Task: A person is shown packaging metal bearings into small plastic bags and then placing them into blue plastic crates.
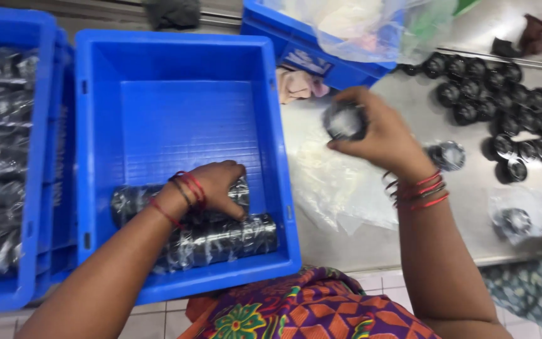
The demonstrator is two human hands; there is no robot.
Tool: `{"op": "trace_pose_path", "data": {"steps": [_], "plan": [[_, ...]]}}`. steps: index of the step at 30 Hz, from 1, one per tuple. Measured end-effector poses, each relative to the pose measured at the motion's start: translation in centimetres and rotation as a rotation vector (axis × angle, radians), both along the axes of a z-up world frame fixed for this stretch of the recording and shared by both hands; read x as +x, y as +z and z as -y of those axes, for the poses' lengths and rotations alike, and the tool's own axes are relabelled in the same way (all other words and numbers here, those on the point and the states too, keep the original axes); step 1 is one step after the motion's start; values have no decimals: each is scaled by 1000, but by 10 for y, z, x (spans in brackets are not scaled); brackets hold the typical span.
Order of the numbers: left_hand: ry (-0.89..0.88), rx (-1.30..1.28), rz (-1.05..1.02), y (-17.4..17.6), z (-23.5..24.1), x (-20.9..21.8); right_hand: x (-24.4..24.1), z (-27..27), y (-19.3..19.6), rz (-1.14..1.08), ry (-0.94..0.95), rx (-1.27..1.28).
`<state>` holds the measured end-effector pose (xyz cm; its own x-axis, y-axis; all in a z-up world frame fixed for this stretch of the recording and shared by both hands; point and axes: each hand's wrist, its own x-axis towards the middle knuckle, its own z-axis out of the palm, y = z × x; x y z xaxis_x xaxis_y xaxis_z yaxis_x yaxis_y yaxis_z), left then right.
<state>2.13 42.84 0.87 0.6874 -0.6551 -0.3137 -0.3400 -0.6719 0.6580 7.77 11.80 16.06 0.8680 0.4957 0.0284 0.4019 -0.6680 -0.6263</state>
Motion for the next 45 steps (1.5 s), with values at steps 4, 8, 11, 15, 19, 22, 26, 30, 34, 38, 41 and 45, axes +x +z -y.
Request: {"op": "trace_pose_path", "data": {"steps": [4,8,11,15,19,22,26,30,34,38,41,45], "plan": [[-14,62,-18,5,3,2,36,116,-51,136,-321,-396],[1,89,-11,8,7,2,46,188,-124,110,-369,-435],[17,124,-28,12,5,0,36,176,-140,79,-366,-419],[6,64,-14,11,6,0,29,174,-146,123,-442,-456],[31,-13,-22,11,3,-2,26,190,-135,94,-449,-112],[32,-11,-31,2,3,3,-9,118,-67,-248,-526,325],[41,-7,-35,-6,4,3,-38,15,-13,-385,-298,474],[48,-40,-95,-2,-2,2,-62,-89,0,29,229,169],[23,-164,-176,-22,-2,7,-72,-134,-32,299,498,-63],[-9,-291,-160,-46,-5,13,-71,-137,-45,158,612,-185],[-77,-462,-236,-47,-4,14,-73,-126,-46,284,686,-188],[-47,-365,-288,-32,-3,13,-73,-104,-48,255,663,-358]]}}
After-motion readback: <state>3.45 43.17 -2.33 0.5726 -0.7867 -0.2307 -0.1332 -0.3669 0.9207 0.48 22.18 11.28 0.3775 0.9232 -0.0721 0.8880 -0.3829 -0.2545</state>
